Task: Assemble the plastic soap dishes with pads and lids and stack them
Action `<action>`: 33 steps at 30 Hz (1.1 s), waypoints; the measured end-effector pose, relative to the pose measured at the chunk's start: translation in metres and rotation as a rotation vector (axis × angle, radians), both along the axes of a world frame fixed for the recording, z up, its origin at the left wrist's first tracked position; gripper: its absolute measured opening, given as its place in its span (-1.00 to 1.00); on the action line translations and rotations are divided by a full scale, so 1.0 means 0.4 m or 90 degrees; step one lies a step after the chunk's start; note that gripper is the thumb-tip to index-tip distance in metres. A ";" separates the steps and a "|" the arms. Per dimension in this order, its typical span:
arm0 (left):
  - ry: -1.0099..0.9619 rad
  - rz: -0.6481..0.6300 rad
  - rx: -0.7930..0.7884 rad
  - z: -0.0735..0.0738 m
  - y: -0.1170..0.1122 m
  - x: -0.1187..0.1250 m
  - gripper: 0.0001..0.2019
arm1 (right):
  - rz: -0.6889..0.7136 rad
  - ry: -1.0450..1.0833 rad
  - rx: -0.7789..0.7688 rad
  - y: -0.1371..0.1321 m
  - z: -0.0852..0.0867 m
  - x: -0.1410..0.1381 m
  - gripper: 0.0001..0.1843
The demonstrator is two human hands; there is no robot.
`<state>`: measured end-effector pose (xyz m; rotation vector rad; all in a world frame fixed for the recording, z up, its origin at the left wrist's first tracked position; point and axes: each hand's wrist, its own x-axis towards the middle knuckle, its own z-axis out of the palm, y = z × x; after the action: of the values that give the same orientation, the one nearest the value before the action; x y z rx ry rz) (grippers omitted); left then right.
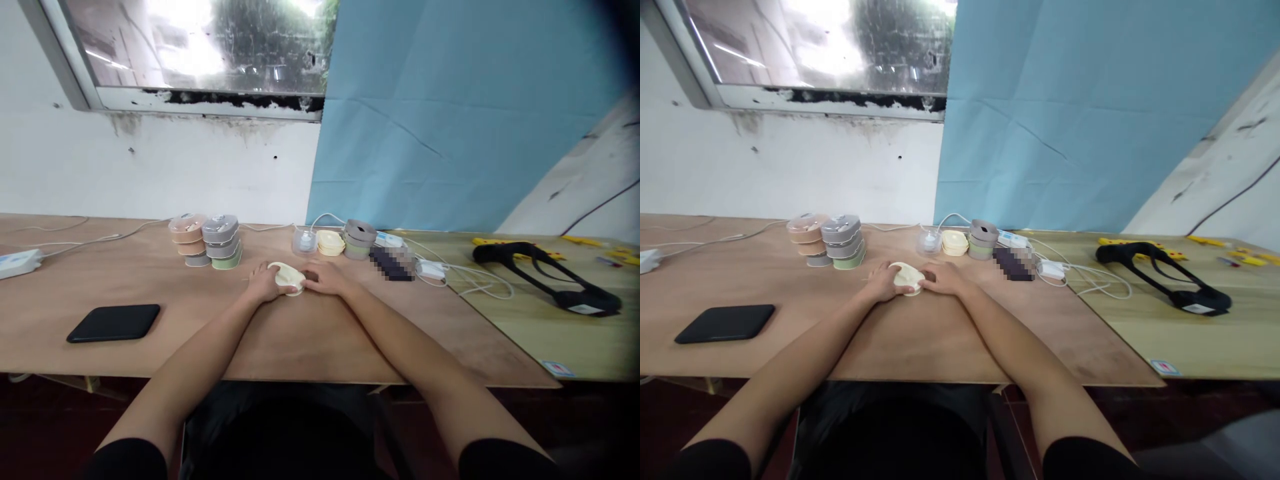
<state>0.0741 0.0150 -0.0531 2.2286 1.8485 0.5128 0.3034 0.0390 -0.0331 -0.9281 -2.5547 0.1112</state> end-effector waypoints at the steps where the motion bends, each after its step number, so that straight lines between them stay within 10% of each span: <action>1: -0.012 0.013 0.009 0.000 0.002 0.000 -0.15 | 0.009 0.003 0.006 -0.001 -0.001 -0.003 -0.47; 4: -0.074 0.058 0.047 0.003 0.006 -0.001 -0.28 | 0.020 0.008 0.040 -0.005 -0.010 -0.024 -0.31; 10: -0.201 0.105 0.118 0.013 0.008 -0.003 -0.37 | 0.072 -0.031 0.142 -0.010 -0.028 -0.067 -0.64; 20: -0.257 0.106 0.136 0.021 0.001 0.001 -0.42 | -0.288 0.268 0.267 0.067 -0.032 0.070 -0.62; 33: -0.228 0.076 0.136 0.003 0.010 0.003 -0.42 | -0.435 0.087 0.254 0.166 -0.056 0.102 -0.64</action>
<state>0.0751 0.0189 -0.0519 1.9855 1.8114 1.0983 0.3443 0.1054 -0.0554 -1.4883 -1.9036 -0.4940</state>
